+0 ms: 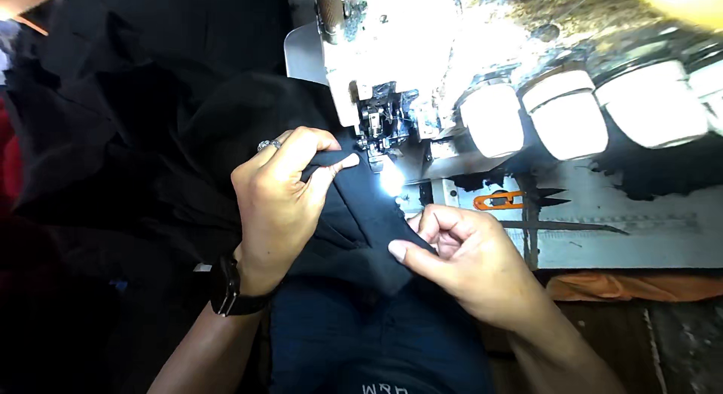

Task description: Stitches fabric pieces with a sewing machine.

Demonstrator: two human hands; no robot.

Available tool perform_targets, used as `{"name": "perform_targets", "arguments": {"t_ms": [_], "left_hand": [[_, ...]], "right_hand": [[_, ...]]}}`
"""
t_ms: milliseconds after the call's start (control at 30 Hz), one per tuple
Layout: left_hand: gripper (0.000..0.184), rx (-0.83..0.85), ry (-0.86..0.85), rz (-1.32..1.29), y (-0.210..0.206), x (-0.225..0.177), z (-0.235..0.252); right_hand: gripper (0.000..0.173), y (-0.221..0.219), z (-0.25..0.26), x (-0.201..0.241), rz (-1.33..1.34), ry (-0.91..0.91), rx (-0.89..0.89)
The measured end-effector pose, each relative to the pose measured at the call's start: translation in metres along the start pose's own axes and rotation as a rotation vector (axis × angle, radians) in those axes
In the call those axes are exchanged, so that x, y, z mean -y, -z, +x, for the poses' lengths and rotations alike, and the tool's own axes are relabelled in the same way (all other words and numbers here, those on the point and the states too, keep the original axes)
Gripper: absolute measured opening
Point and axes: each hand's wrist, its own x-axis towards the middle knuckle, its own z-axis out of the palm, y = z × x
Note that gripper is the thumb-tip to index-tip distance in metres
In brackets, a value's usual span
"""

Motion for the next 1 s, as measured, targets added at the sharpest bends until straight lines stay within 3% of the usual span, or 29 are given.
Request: {"name": "perform_targets", "arguments": {"t_ms": [167, 267, 433, 567, 767, 833, 967, 1000], "left_hand": [[0.017, 0.211, 0.039, 0.123, 0.019, -0.011, 0.011], [0.020, 0.253, 0.074, 0.170, 0.017, -0.010, 0.011], [0.021, 0.095, 0.140, 0.102, -0.014, 0.006, 0.010], [0.027, 0.091, 0.151, 0.069, -0.029, 0.027, 0.042], [0.033, 0.075, 0.124, 0.014, -0.033, 0.027, 0.043], [0.032, 0.072, 0.102, 0.004, -0.033, 0.027, 0.042], [0.022, 0.071, 0.085, -0.040, -0.034, 0.032, 0.046], [0.023, 0.069, 0.081, -0.041, -0.034, 0.033, 0.048]], "right_hand": [[0.022, -0.008, -0.012, 0.012, -0.167, 0.100, 0.004], [0.040, -0.003, -0.008, 0.017, -0.312, 0.105, 0.078], [0.048, -0.002, -0.001, 0.022, -0.220, 0.059, 0.007], [0.068, -0.003, 0.012, 0.026, -0.170, -0.006, -0.078], [0.072, -0.008, 0.007, 0.023, -0.039, -0.005, -0.106], [0.067, -0.011, 0.000, 0.024, -0.025, 0.024, -0.108], [0.019, -0.018, -0.015, 0.020, -0.015, 0.156, -0.138], [0.014, -0.019, -0.015, 0.019, -0.041, 0.161, -0.143]]}}
